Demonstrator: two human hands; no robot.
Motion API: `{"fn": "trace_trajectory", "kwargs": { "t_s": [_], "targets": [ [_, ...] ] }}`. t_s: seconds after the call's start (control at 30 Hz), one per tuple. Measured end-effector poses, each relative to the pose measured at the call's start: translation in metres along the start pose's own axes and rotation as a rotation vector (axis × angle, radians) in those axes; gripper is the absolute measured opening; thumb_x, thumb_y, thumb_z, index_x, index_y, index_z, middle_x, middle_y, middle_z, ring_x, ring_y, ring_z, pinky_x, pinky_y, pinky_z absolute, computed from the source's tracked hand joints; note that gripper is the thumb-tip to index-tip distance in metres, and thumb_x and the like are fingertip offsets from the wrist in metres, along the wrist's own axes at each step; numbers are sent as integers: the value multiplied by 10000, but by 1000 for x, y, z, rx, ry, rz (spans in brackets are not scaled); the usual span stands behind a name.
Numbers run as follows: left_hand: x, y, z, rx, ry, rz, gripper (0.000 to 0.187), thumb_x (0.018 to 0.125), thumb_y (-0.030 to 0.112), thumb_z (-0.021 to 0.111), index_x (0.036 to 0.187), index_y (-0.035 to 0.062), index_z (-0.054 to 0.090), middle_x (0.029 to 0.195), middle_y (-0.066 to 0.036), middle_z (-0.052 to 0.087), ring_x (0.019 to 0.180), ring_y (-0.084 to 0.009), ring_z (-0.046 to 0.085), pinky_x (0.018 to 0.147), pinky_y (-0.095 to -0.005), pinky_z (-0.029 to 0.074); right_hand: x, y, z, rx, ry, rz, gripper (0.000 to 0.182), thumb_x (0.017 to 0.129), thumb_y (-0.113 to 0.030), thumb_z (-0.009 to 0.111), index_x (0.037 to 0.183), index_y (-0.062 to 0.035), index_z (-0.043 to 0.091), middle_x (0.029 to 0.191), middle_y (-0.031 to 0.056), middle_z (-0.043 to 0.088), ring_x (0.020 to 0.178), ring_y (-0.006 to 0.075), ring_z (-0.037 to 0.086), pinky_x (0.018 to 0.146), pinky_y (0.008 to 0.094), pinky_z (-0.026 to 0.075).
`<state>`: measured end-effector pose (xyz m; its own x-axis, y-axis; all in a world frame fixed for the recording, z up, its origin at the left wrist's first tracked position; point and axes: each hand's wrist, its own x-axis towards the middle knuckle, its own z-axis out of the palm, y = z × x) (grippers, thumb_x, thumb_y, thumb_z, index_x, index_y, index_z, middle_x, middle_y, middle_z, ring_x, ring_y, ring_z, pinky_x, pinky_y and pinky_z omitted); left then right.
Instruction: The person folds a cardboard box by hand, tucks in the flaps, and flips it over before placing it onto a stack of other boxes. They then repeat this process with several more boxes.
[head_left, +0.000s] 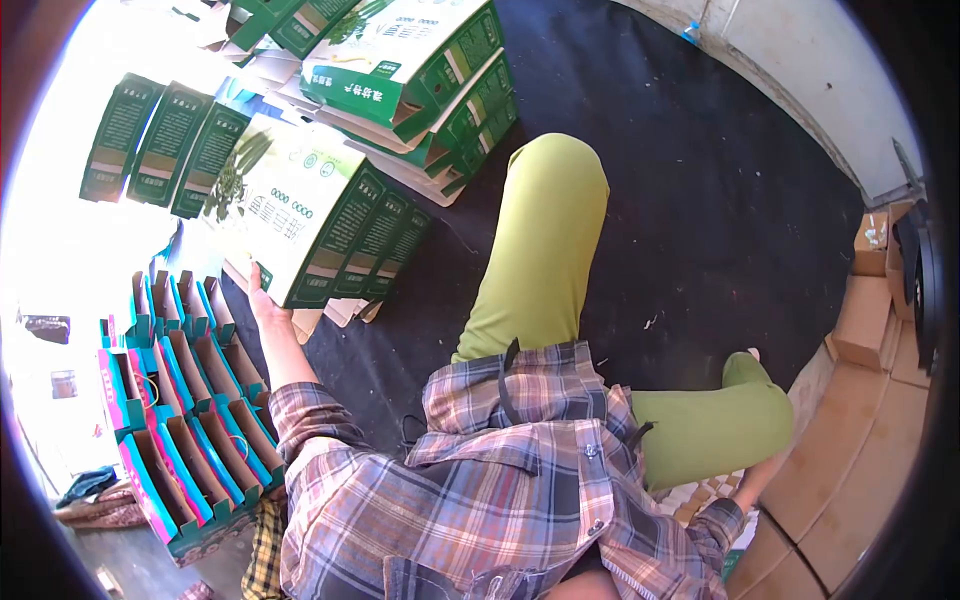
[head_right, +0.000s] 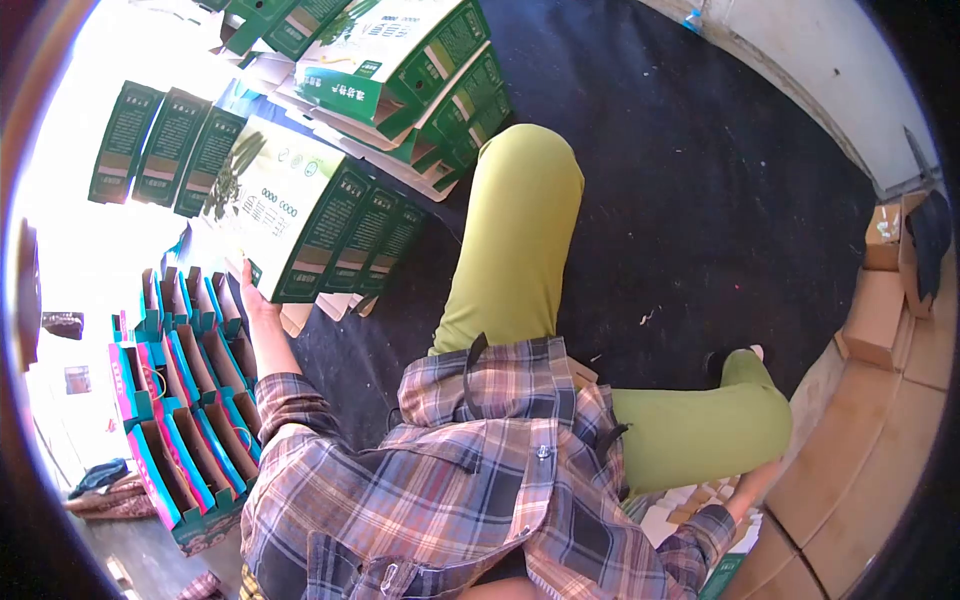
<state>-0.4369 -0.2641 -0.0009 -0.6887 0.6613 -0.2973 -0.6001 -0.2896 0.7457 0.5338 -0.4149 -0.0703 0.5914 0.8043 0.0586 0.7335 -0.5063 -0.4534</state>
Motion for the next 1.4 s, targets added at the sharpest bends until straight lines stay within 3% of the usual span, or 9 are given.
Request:
{"fn": "trace_trajectory", "kwargs": {
  "t_s": [0.5,0.6,0.63,0.67,0.7,0.73,1.13,1.2,1.4],
  "targets": [
    [19,-3,-6,246,137,-156,594,904,477,502,1358,99,435,1344,-136,495,1187,-371,491,964,-560,415,-75,124,77,344,-274,407,572,709,-222,739,1240,-96,567,1195,106,615,1063,248,595,870,356,492],
    [18,6,-2,327,208,-239,632,902,474,491,1370,61,398,1369,-158,455,1193,-380,479,969,-554,414,-101,133,78,-490,-535,-29,681,577,-216,824,1208,-126,583,1165,84,621,1049,271,595,849,373,513],
    [18,3,-5,409,165,-185,646,912,485,462,1383,52,376,1342,-198,450,1175,-369,489,980,-490,422,-112,138,84,-477,-355,-273,692,518,-174,839,1166,-131,601,1068,55,655,925,273,637,745,358,540],
    [13,9,-42,739,-77,62,651,928,482,442,1414,58,351,1351,-184,453,1221,-323,464,1030,-432,376,-114,102,81,-150,-452,196,484,648,-153,761,1112,-104,631,969,83,672,804,243,650,650,330,535],
    [-79,-11,36,1021,-55,243,630,955,454,402,1445,70,312,1390,-165,425,1256,-285,433,1069,-401,322,-116,60,75,136,-371,669,285,778,-132,682,1057,-77,662,870,111,690,684,212,663,554,301,529],
    [-74,-8,35,1062,8,140,593,975,424,360,1460,89,289,1445,-149,363,1295,-272,396,1103,-403,274,-123,9,66,342,-218,779,213,871,-120,568,1038,-34,670,811,118,684,616,173,640,515,289,515],
    [-66,-16,147,1204,-29,573,514,962,291,442,1413,54,374,1427,-148,391,1266,-265,424,1069,-386,317,-211,29,100,438,-156,910,293,805,-168,629,1074,-55,651,841,68,682,699,164,645,578,308,496],
    [-59,-17,169,1216,-47,666,511,959,287,453,1406,48,384,1418,-149,403,1254,-264,437,1061,-384,329,-218,32,109,49,-46,595,287,776,-176,638,1049,-94,665,830,74,691,664,225,646,623,343,513],
    [-32,-38,236,1165,-223,818,502,951,276,484,1384,30,416,1391,-153,439,1217,-263,477,1037,-379,365,-206,-58,82,-464,-316,630,672,637,-366,803,1230,-182,544,1352,65,468,1260,270,403,909,474,415]
  ]
}}
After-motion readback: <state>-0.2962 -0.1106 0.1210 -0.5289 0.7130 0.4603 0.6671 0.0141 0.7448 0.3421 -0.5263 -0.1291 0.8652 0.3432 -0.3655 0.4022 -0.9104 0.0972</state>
